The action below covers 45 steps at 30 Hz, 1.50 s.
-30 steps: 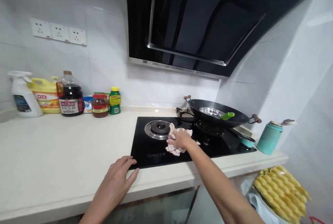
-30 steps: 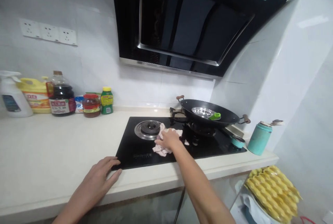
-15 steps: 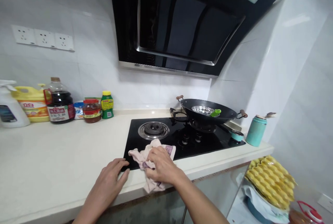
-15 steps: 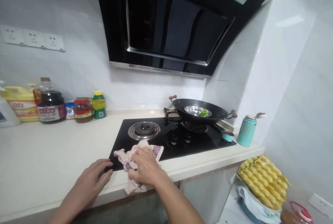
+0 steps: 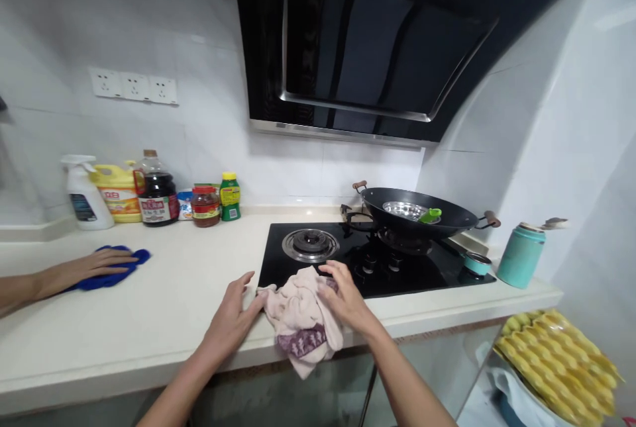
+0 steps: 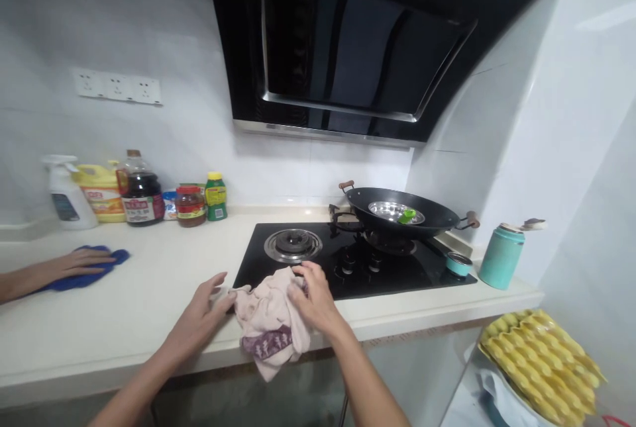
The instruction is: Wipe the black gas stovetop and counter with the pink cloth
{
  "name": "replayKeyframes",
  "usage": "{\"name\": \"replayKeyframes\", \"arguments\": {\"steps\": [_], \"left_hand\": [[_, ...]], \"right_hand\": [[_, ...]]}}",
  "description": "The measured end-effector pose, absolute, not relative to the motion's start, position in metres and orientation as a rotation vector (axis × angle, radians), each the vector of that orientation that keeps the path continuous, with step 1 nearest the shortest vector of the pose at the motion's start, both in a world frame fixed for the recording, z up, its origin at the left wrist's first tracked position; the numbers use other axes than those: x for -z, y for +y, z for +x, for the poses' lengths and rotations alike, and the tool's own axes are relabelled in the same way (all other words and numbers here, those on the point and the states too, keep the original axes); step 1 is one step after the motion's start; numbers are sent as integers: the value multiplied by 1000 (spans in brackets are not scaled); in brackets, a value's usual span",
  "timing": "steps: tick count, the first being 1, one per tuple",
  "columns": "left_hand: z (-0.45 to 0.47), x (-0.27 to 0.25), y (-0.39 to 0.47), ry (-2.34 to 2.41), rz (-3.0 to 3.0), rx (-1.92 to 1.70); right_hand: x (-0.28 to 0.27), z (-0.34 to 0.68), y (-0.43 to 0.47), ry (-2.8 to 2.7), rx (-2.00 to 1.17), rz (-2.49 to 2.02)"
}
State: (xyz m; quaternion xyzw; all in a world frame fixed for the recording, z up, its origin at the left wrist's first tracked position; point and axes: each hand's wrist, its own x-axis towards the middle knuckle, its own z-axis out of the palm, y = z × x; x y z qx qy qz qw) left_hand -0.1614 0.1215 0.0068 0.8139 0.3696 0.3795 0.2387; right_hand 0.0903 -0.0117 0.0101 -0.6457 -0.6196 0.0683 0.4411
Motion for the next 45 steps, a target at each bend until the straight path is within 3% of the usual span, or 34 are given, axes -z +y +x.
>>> {"name": "replayKeyframes", "arguments": {"steps": [5,8,14,19,25,30,35,41,45], "left_hand": [[-119,-19,101,888,2499,-910],[-100,-10,83,877,2658,-831],[-113,16,50,680,2812,-985],[-133,31,26,515,2868,-1142],[-155,82,7,396,2906,-979],[-171,125,5,819,2746,-610],[-172,112,7,1013,2482,-291],[-170,99,6,814,2440,-398],[-163,102,7,739,2100,-371]], "right_hand": [[3,92,0,-1549,-148,-1942],[16,77,-3,-1702,-54,-1891],[30,48,-38,-1674,305,-1678],[43,28,-71,-1551,385,-1594],[108,14,-97,-1344,3,-1559],[133,10,-109,-1163,-403,-1582],[119,17,-111,-1117,-635,-1529],[128,27,-105,-984,-798,-1451],[127,25,-98,-980,-809,-1395]]}}
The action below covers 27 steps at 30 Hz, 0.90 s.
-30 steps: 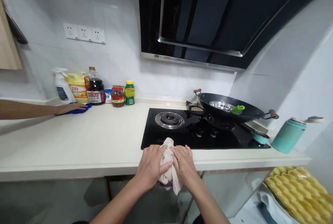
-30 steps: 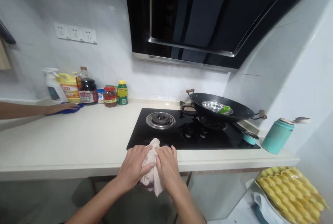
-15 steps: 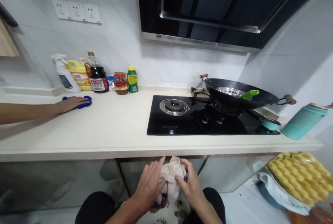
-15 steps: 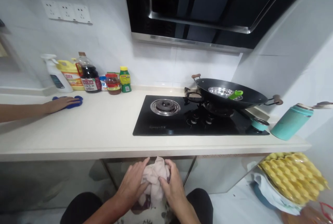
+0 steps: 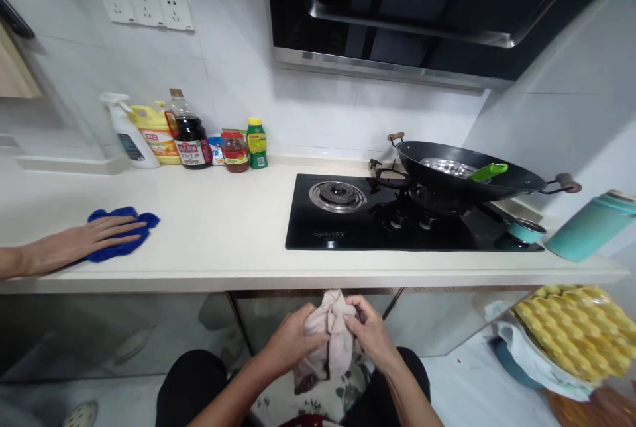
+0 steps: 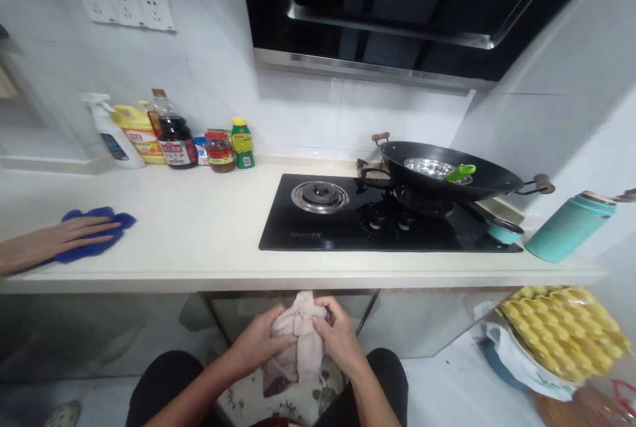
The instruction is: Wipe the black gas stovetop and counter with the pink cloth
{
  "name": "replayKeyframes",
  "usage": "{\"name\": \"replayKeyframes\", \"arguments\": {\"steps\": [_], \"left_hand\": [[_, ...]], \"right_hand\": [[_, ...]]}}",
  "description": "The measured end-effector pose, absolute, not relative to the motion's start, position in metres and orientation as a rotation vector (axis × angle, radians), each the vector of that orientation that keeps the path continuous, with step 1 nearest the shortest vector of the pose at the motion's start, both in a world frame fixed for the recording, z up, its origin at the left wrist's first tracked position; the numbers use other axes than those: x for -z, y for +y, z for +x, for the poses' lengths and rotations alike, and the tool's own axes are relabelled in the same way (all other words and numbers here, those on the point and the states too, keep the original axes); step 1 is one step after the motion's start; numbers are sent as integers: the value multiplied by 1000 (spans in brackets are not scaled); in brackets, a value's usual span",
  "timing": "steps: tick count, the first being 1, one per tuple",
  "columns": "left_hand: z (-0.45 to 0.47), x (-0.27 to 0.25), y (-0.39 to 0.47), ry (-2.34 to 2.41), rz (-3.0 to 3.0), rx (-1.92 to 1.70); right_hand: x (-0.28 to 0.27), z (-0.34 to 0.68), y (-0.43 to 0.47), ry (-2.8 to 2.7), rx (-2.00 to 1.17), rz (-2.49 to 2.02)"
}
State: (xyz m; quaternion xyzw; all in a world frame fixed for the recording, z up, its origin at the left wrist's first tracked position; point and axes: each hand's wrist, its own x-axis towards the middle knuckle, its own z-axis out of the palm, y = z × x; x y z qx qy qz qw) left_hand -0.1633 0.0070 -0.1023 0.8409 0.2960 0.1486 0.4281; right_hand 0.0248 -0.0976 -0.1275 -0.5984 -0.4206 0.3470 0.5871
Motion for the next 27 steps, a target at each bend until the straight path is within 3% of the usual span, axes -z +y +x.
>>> {"name": "replayKeyframes", "arguments": {"steps": [7,17,22,27], "left_hand": [[-146,117,0,726,1822,-600],[-156,99,-12,736,1976,-720],[-152,90,-13,789,1898,-778],[-153,98,-3,840,1753,-809]], "right_hand": [[129,7,-76,-976,-1003,-1227],[113,15,-116,-1236,-599,-1606],[133,1,-128,-1411,-396,-1788],[141,18,-133,-1430,-505,-1603]]}}
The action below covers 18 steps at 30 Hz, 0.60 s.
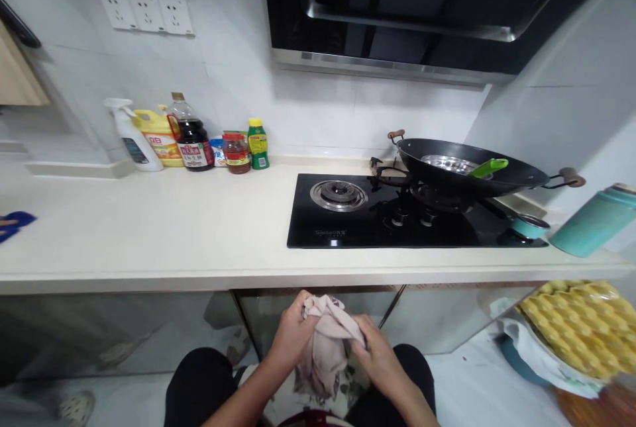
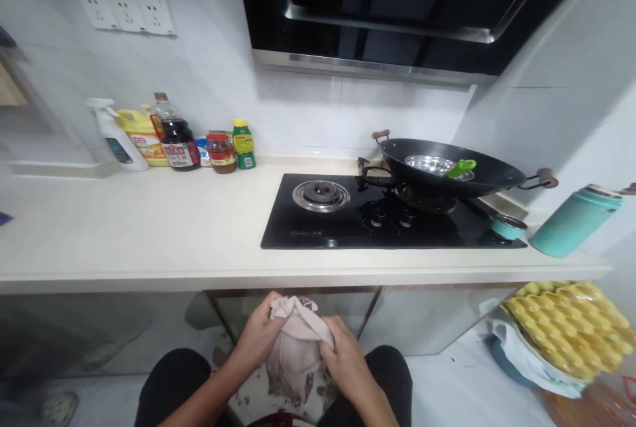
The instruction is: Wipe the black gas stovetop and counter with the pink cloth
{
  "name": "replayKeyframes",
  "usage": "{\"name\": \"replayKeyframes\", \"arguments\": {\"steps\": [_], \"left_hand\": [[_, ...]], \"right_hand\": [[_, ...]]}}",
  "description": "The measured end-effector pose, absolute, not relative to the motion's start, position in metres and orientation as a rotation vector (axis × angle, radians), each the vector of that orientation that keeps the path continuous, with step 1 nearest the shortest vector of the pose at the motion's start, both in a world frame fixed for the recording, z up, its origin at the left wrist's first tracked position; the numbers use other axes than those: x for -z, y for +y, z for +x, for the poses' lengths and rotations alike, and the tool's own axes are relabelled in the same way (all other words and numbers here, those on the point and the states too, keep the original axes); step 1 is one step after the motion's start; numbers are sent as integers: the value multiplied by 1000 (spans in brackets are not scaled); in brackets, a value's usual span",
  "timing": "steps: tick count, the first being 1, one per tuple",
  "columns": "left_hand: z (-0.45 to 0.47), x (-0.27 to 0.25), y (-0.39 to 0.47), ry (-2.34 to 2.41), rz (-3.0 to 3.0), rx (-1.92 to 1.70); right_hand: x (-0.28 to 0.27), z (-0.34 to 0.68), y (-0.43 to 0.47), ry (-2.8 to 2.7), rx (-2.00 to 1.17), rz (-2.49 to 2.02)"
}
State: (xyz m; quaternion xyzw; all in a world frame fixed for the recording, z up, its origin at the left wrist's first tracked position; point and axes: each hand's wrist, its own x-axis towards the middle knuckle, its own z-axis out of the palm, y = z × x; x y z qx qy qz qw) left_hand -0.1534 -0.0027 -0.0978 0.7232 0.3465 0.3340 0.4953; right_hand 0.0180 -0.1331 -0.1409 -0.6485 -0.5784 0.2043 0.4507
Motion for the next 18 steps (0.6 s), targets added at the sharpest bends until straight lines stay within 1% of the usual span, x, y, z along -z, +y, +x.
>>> {"name": "replayKeyframes", "arguments": {"steps": [3,8,13,16,18], "left_hand": [[-154,106,3,855,1714,-789],[-151,112,7,814,1689,-726],[-157,105,8,698,1730,-611],[-161,101,6,609,1808,-641],[-163,101,5,606,1880,-729]], "right_hand": [[121,33,-132,-1327,-544,-1619],[70,42,-113,-1329,-391,-1619],[28,39,-90,-1375,-348,-1647],[11,38,-81,-1395,-361,-1638],[3,37,-77,-1427,-372,-1636]]}}
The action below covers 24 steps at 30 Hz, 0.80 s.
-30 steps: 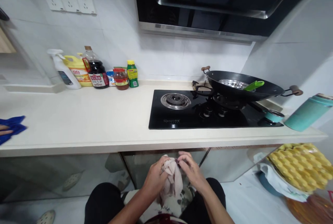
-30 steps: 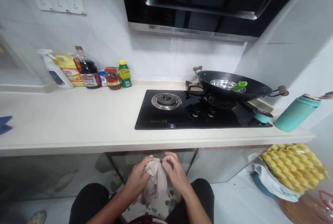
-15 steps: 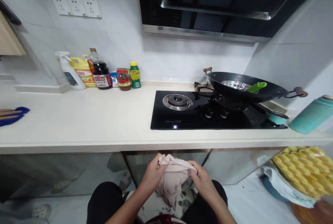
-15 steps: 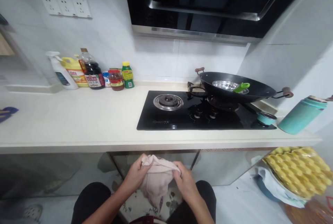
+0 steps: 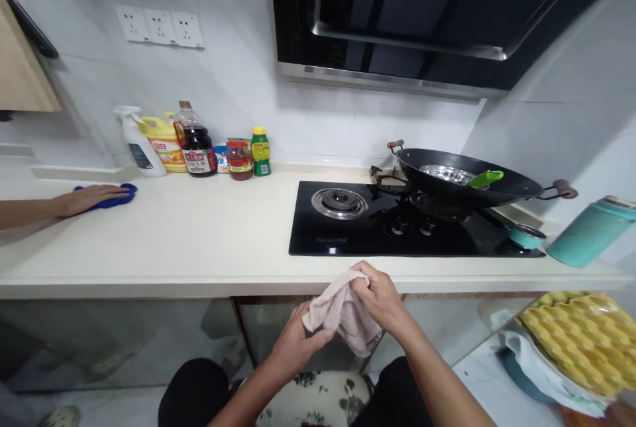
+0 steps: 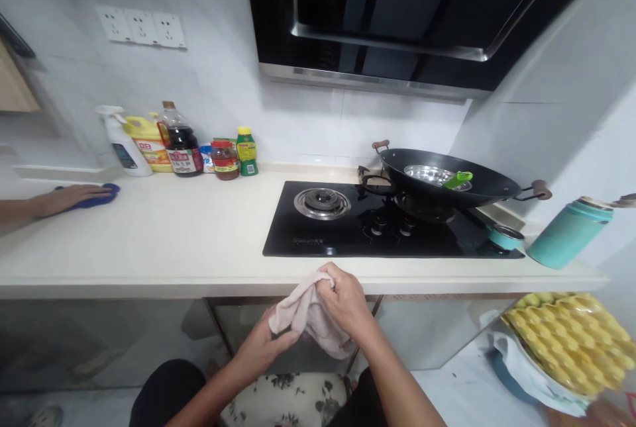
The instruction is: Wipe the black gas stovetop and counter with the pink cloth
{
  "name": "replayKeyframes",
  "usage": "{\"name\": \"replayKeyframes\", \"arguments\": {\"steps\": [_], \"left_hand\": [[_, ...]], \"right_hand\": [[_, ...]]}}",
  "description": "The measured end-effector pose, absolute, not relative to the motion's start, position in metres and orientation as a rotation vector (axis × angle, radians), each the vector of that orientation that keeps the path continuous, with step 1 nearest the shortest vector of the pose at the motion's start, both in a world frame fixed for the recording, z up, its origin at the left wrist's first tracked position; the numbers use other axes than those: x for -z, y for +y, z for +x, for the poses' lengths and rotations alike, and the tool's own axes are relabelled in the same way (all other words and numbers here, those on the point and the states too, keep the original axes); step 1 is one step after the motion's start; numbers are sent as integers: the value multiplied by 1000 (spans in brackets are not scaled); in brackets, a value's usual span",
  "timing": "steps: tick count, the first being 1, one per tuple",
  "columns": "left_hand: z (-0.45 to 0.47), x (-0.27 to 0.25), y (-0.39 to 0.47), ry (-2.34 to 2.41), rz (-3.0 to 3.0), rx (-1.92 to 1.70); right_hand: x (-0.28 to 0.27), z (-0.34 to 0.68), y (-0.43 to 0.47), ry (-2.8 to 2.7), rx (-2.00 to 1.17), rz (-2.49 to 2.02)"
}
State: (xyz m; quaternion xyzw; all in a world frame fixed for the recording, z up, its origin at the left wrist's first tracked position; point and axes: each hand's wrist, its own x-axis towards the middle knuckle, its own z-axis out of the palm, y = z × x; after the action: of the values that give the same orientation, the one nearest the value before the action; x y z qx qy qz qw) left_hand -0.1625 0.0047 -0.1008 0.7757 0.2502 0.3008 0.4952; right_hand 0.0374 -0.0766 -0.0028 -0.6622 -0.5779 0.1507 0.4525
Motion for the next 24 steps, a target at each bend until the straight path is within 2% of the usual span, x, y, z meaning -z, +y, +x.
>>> {"name": "replayKeyframes", "arguments": {"steps": [6,14,24], "left_hand": [[-169,93,3,696,2021,-1005],[-182,72,4,738,1978,-932],[-166,93,6,849,1980,-1077]], "right_hand": [[-12,46,-72,-1479,-480,-1586],[-18,45,-66,-1377,-555,-1574],[-24,25,-54,-1410,-681,-1481]]}}
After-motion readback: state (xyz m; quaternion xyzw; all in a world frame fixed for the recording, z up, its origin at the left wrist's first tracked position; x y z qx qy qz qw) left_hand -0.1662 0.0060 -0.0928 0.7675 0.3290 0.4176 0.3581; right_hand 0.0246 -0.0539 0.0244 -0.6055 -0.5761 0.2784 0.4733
